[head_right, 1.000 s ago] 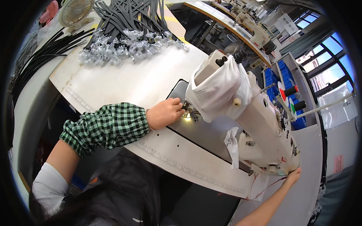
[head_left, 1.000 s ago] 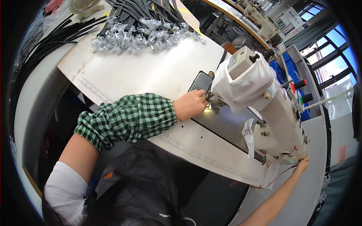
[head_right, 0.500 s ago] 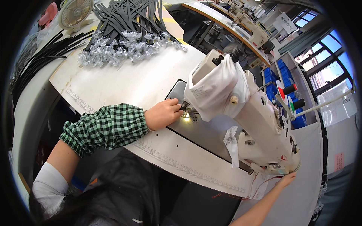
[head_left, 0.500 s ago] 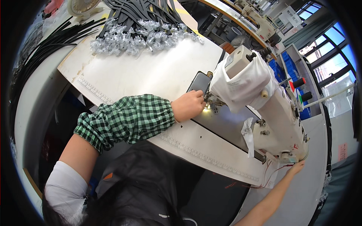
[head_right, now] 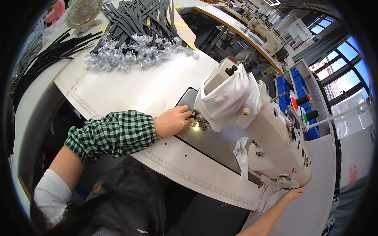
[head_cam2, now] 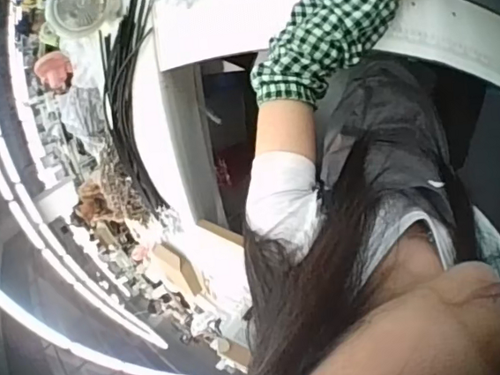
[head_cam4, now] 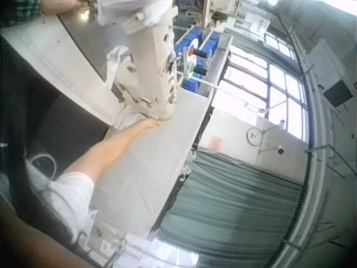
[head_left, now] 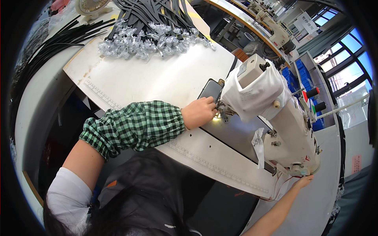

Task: The person stitches long leather or fabric straps using an industrial sewing machine.

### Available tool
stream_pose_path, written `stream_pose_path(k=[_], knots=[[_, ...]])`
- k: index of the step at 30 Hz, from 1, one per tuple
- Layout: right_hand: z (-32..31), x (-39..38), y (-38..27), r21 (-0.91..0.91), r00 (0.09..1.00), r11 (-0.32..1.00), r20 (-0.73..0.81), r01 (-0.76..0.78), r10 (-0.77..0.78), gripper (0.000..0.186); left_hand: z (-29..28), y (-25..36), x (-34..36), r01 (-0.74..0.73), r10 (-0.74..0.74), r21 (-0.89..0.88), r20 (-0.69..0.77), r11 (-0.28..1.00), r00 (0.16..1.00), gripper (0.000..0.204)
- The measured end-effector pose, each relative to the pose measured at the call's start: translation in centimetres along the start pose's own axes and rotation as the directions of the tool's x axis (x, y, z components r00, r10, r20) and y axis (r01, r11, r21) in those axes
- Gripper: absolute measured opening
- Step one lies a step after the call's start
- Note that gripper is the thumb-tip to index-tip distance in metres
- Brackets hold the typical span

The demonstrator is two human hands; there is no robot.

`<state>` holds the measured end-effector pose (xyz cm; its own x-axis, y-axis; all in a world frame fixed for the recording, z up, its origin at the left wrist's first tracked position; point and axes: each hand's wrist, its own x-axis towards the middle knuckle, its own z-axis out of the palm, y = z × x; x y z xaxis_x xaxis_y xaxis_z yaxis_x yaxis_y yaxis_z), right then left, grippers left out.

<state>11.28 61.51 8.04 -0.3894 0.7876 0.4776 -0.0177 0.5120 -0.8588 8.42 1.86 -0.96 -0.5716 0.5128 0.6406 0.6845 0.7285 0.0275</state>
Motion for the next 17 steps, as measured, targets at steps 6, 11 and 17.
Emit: stream_pose_path(k=[6, 11, 17], knots=[[0.7, -0.7, 1.1, 0.199, 0.999, 0.98, -0.026, -0.028, 0.033, 0.052, -0.3, 0.1, 0.3, 0.06, -0.071, -0.194, -0.047, 0.979, 0.996, 0.015], [-0.2, 5.2, 1.5, -0.063, 0.996, 0.995, 0.045, 0.076, -0.074, 0.052, -0.9, -1.8, 0.5, 0.047, -0.039, -0.113, 0.073, 0.992, 0.997, 0.014], [2.6, 14.2, 0.0, -0.463, 0.892, 0.851, 0.452, 0.247, -0.012, 0.056, 0.8, -5.7, 2.1, 0.151, -0.144, 0.114, -0.067, 0.982, 0.987, 0.011]])
